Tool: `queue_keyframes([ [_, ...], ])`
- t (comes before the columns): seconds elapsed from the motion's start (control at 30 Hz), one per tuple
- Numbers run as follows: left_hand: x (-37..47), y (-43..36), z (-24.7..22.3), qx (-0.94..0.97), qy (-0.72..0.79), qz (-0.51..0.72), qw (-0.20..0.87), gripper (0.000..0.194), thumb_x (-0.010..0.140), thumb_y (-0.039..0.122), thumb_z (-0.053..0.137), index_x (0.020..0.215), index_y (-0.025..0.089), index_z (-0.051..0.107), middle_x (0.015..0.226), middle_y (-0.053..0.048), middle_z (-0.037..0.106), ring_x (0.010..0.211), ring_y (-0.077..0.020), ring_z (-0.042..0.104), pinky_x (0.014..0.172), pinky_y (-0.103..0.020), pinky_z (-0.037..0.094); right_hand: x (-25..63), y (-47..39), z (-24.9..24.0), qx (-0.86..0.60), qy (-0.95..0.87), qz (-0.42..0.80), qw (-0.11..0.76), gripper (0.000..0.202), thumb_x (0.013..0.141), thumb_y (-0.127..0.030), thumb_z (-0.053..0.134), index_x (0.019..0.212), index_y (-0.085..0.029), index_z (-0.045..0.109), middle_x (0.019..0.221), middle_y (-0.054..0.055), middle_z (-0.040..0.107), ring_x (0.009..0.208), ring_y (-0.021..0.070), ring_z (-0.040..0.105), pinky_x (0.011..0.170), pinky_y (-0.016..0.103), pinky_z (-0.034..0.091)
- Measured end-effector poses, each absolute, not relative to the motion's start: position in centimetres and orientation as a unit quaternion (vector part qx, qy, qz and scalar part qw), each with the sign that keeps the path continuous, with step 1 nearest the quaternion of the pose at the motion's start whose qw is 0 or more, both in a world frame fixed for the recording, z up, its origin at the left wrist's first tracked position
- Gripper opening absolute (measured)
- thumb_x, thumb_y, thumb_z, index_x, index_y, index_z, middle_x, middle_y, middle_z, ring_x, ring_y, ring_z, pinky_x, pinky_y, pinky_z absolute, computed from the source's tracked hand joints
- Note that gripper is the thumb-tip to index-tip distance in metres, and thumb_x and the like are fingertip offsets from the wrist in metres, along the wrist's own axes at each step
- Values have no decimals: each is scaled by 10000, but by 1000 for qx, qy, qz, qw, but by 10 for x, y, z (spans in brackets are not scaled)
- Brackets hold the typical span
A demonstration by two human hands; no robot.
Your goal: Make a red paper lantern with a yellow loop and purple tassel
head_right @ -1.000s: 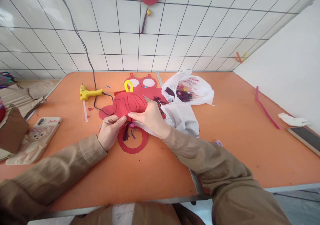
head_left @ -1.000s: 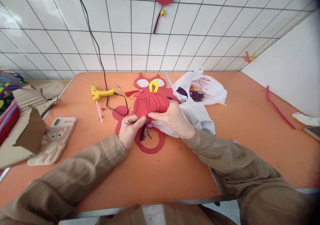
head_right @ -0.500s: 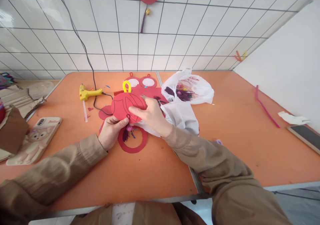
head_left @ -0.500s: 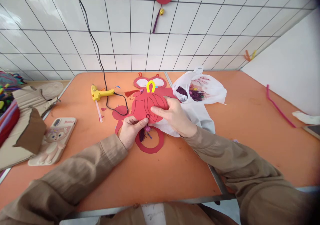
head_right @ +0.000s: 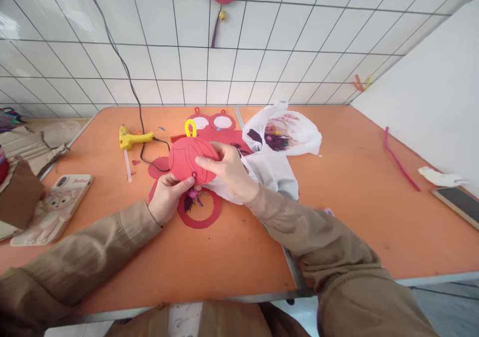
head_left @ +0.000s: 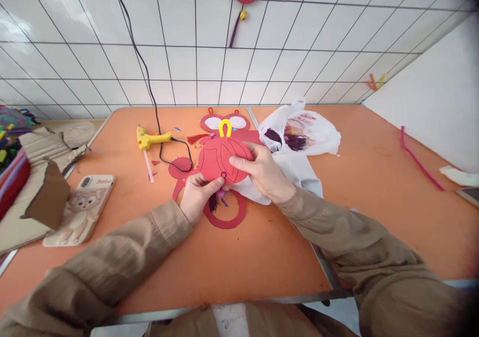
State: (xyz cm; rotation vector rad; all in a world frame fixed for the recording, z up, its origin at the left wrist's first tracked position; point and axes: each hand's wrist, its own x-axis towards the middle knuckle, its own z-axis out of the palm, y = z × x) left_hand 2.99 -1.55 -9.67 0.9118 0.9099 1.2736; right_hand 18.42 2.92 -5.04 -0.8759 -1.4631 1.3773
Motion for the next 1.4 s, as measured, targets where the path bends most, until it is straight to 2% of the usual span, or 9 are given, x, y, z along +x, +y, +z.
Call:
queue_keyframes([
  [0.1, 30, -15, -98, 395, 392, 563, 611, 301, 646, 423, 847, 661, 142, 738, 581, -35, 686, 498, -108, 581, 537, -240, 510, 179, 25, -56, -311, -551, 635, 444, 295, 703, -348, 794, 855, -189, 597, 692, -5, 654, 608, 156, 618, 593, 327, 551],
  [0.23, 31, -15, -99, 393, 393, 572, 603, 293, 643, 416, 852, 692, 146, 749, 585, -27, 684, 498, -105, 582, 542, -237, 509, 172, 22, -64, -342, -538, 619, 459, 344, 587, -288, 855, 816, -161, 632, 714, 13, 667, 651, 168, 638, 613, 329, 569],
  [0.33, 31, -15, -101, 398, 383, 569, 609, 295, 669, 425, 836, 694, 147, 740, 602, -31, 691, 506, -109, 585, 549, -242, 506, 170, 21, -63, -359, -521, 621, 462, 348, 572, -307, 856, 804, -169, 636, 712, 13, 664, 613, 169, 629, 557, 331, 568],
  [0.5, 30, -14, -104, 381, 380, 574, 617, 427, 693, 540, 788, 548, 162, 652, 552, -38, 672, 557, -140, 619, 608, -268, 507, 168, 17, -51, -374, -493, 634, 464, 360, 558, -318, 857, 783, -192, 607, 719, 10, 666, 560, 149, 598, 477, 305, 545],
  [0.67, 30, -15, -101, 415, 382, 550, 616, 351, 659, 463, 837, 574, 166, 669, 632, -43, 713, 612, -147, 628, 645, -278, 498, 167, 17, -48, -382, -488, 612, 492, 362, 525, -293, 864, 766, -190, 614, 705, -2, 654, 565, 137, 591, 451, 272, 517],
  [0.87, 30, -15, -98, 429, 381, 546, 611, 350, 655, 474, 835, 597, 169, 674, 646, -50, 720, 632, -152, 633, 664, -283, 494, 167, 16, -45, -384, -498, 608, 484, 321, 559, -322, 843, 719, -196, 595, 680, -10, 640, 531, 114, 550, 432, 261, 485],
  [1.03, 30, -15, -97, 429, 376, 548, 612, 305, 656, 461, 838, 735, 179, 754, 661, -45, 725, 600, -135, 602, 613, -263, 477, 167, 16, -46, -375, -510, 603, 486, 305, 568, -299, 832, 724, -197, 591, 667, -17, 641, 537, 116, 564, 467, 268, 509],
  [1.13, 30, -15, -97, 430, 386, 549, 604, 305, 647, 470, 840, 690, 179, 760, 634, -44, 716, 594, -130, 596, 601, -252, 473, 167, 16, -48, -371, -512, 612, 475, 317, 556, -302, 841, 705, -193, 583, 626, -24, 630, 496, 114, 554, 442, 267, 504],
  [1.4, 31, -14, -97, 415, 387, 548, 614, 294, 618, 464, 858, 680, 190, 771, 623, -39, 717, 615, -140, 624, 594, -250, 481, 166, 15, -50, -349, -516, 623, 473, 290, 620, -294, 811, 708, -180, 560, 591, -42, 596, 441, 97, 527, 406, 248, 478],
])
